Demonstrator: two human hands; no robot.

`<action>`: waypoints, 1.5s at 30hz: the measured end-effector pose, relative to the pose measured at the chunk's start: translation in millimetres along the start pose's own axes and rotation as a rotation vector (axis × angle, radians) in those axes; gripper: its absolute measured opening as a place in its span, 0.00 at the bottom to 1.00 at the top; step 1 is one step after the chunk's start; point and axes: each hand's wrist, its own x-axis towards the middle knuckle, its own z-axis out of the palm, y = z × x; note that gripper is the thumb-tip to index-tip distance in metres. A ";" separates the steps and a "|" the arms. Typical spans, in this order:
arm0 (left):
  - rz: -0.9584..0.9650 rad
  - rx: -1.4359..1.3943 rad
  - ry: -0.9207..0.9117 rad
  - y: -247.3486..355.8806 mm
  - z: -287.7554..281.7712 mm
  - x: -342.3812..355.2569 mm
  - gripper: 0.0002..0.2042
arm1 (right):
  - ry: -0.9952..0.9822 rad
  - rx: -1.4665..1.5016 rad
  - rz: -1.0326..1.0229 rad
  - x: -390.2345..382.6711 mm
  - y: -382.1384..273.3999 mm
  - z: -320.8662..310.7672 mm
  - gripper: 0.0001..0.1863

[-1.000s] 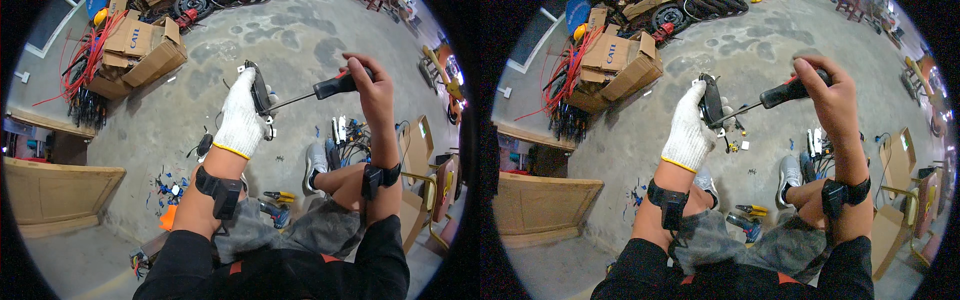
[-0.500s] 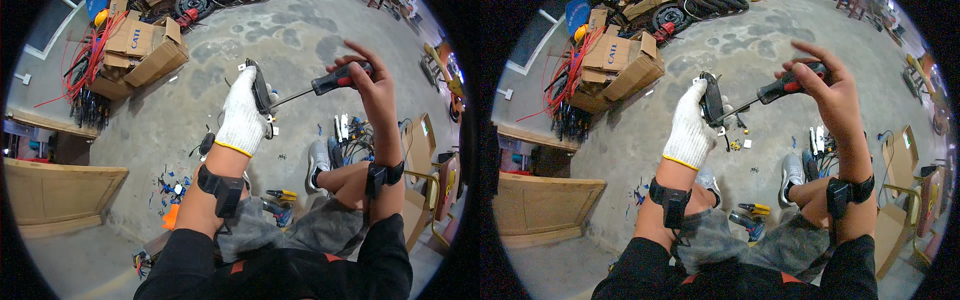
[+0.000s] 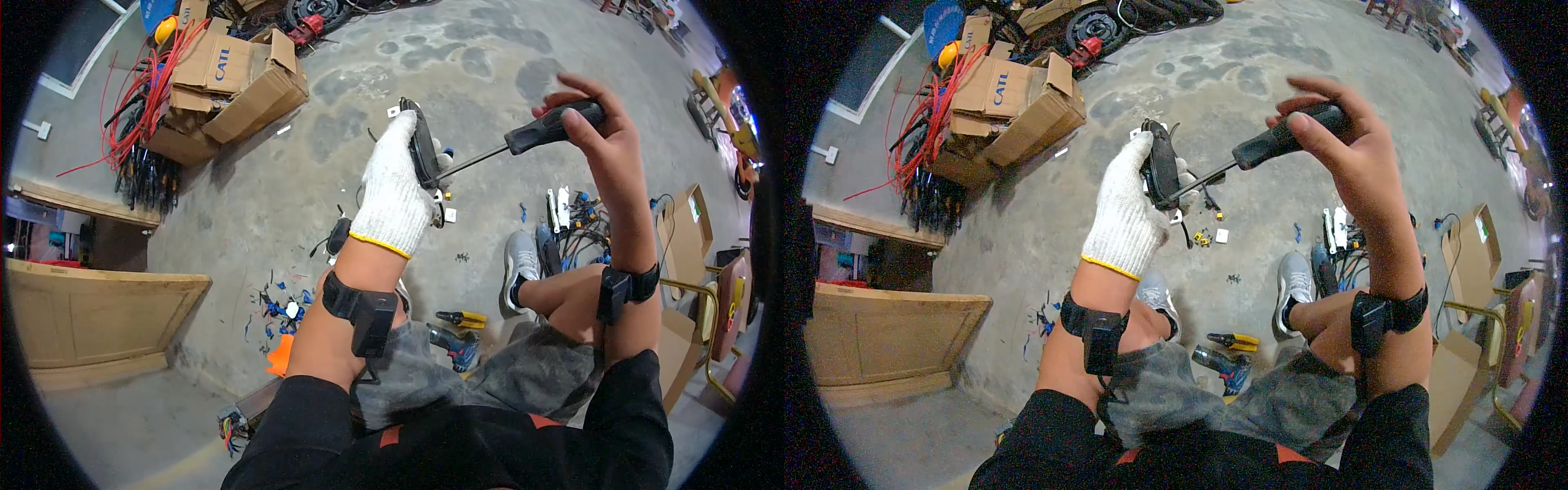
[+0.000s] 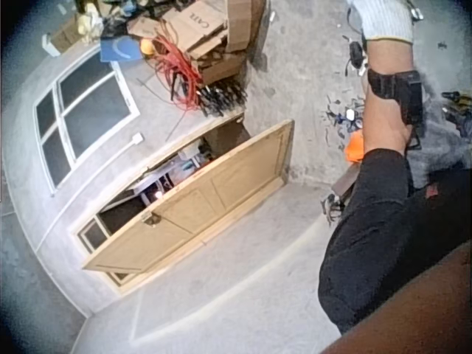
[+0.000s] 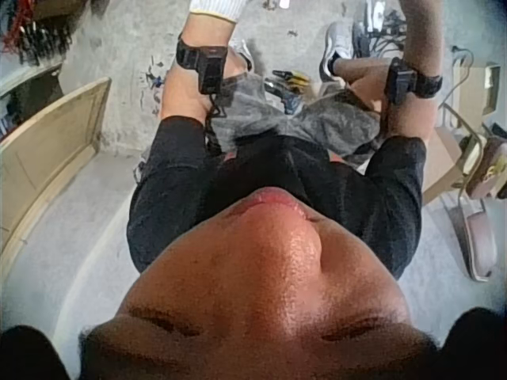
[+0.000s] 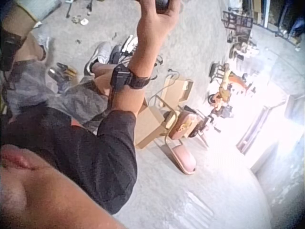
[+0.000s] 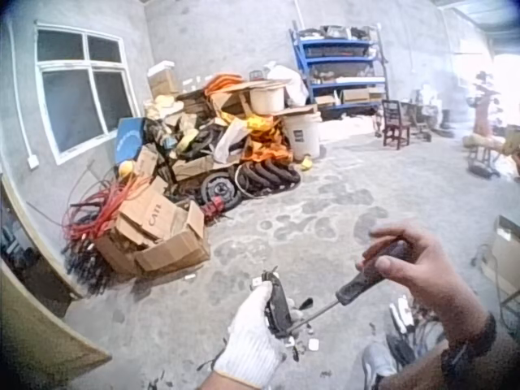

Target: Using a screwdriver to remove or tighten screws on a black plastic assembly, likely a motorcycle light.

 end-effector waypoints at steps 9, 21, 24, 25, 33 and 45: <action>0.036 -0.025 -0.007 1.9 -0.2 -1.9 0.15 | 0.108 -0.034 -0.052 5.8 16.6 1.6 0.25; 0.020 0.013 -0.026 0.7 1.8 -6.5 0.17 | 0.209 -0.297 0.292 5.2 4.9 1.8 0.24; 0.033 0.026 -0.013 1.0 1.5 -0.5 0.17 | 0.199 -0.099 -0.157 6.8 13.5 9.0 0.29; 0.033 0.024 -0.012 0.7 0.8 -0.5 0.17 | 0.096 -0.039 -0.181 6.2 10.5 1.9 0.35; 0.009 -0.032 -0.038 -1.5 1.1 -2.7 0.17 | 0.184 -0.360 -0.040 -1.7 5.6 -2.2 0.17; 0.009 -0.025 -0.005 2.6 1.9 -6.6 0.16 | 0.061 0.155 -0.279 1.5 2.0 14.4 0.30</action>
